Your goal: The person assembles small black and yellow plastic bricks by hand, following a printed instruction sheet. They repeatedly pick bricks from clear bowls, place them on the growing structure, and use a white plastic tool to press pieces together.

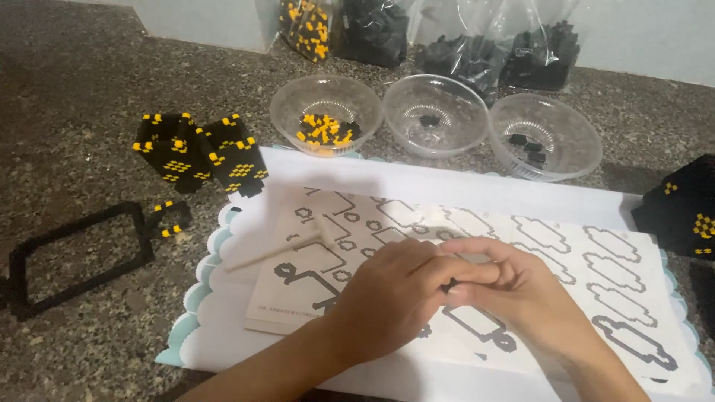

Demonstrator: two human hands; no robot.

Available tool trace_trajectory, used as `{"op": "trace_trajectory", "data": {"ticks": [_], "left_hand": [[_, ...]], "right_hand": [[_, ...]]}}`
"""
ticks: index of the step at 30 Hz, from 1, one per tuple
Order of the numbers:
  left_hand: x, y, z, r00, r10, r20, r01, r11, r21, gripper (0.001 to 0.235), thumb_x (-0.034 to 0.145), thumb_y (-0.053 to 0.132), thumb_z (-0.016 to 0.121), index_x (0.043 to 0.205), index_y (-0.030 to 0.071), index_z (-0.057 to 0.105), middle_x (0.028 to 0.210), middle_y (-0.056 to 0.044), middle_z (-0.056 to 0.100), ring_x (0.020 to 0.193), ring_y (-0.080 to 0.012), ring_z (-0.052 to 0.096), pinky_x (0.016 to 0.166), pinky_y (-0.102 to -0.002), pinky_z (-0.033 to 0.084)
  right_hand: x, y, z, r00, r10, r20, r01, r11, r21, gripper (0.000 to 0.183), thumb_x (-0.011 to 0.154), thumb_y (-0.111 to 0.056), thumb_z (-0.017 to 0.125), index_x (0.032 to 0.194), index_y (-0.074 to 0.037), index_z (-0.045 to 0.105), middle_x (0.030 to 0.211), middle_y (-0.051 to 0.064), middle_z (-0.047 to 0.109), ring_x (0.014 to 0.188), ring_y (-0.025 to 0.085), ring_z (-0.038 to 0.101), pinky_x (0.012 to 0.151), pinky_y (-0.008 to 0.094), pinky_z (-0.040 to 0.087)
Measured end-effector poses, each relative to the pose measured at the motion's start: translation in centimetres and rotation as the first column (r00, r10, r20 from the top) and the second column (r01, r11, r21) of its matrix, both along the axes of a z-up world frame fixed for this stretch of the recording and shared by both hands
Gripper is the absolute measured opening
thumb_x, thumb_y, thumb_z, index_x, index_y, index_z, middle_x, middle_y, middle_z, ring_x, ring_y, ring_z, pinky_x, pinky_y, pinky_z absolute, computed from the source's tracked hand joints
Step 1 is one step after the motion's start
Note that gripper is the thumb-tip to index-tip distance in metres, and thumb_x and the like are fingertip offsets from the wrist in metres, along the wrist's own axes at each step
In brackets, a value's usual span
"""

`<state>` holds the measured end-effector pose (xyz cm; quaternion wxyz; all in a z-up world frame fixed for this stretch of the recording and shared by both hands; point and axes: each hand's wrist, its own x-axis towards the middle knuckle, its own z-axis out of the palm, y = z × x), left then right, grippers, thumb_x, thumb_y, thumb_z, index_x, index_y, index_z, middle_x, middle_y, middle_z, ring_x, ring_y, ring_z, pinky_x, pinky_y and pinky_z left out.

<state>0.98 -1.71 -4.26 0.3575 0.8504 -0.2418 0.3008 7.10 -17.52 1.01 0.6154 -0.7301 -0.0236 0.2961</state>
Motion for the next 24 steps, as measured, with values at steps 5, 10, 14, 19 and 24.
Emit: {"op": "trace_trajectory", "data": {"ticks": [5,10,14,19,24], "left_hand": [[-0.3,-0.9,-0.1,0.991,0.099,0.089,-0.107,0.99,0.09,0.015,0.094,0.022,0.063,0.108,0.018,0.063,0.086,-0.002,0.056,0.076,-0.0216,0.056,0.072,-0.034,0.046],[-1.5,-1.8,0.7,0.972,0.056,0.229,-0.075,0.994,0.074,0.009,0.094,0.015,0.066,0.097,0.006,0.067,0.099,-0.008,0.059,0.078,-0.0205,0.057,0.072,-0.031,0.049],[-1.9,-2.4,-0.5,0.991,-0.023,0.133,0.019,0.999,0.033,0.008,0.096,0.006,0.062,0.102,0.01,0.066,0.075,-0.002,0.05,0.069,-0.0195,0.053,0.059,-0.029,0.042],[-2.0,-2.7,-1.4,0.995,-0.101,0.015,0.1,0.992,0.075,0.013,0.092,0.004,0.062,0.103,0.011,0.063,0.075,-0.002,0.051,0.072,-0.019,0.055,0.055,-0.029,0.041],[-1.7,-2.4,-1.3,0.977,-0.112,-0.181,0.119,0.992,0.031,0.03,0.08,0.012,0.077,0.103,0.02,0.059,0.085,-0.002,0.067,0.078,-0.0207,0.066,0.06,-0.031,0.049]], "right_hand": [[1.7,-2.0,-1.5,0.951,0.279,0.133,-0.301,0.936,0.185,0.051,0.073,0.008,0.068,0.121,-0.003,0.059,0.082,0.023,0.082,0.076,0.028,0.078,0.076,0.035,0.058],[2.9,-3.6,-1.0,0.83,0.523,0.194,-0.55,0.825,0.127,0.063,0.077,-0.003,0.068,0.136,-0.009,0.046,0.085,0.015,0.086,0.079,0.023,0.082,0.066,0.03,0.062],[3.0,-4.1,-1.1,0.819,0.558,0.133,-0.57,0.819,0.072,0.065,0.075,-0.004,0.072,0.136,-0.008,0.048,0.067,0.012,0.082,0.057,0.016,0.071,0.053,0.025,0.054],[3.0,-4.2,-1.1,0.796,0.601,0.074,-0.602,0.799,-0.018,0.056,0.075,-0.006,0.073,0.128,-0.01,0.056,0.068,0.013,0.085,0.059,0.016,0.073,0.054,0.026,0.055],[3.1,-4.2,-0.2,0.762,0.637,0.119,-0.641,0.768,-0.007,0.054,0.075,-0.003,0.073,0.126,-0.01,0.058,0.071,0.011,0.085,0.065,0.019,0.078,0.066,0.031,0.062]]}}
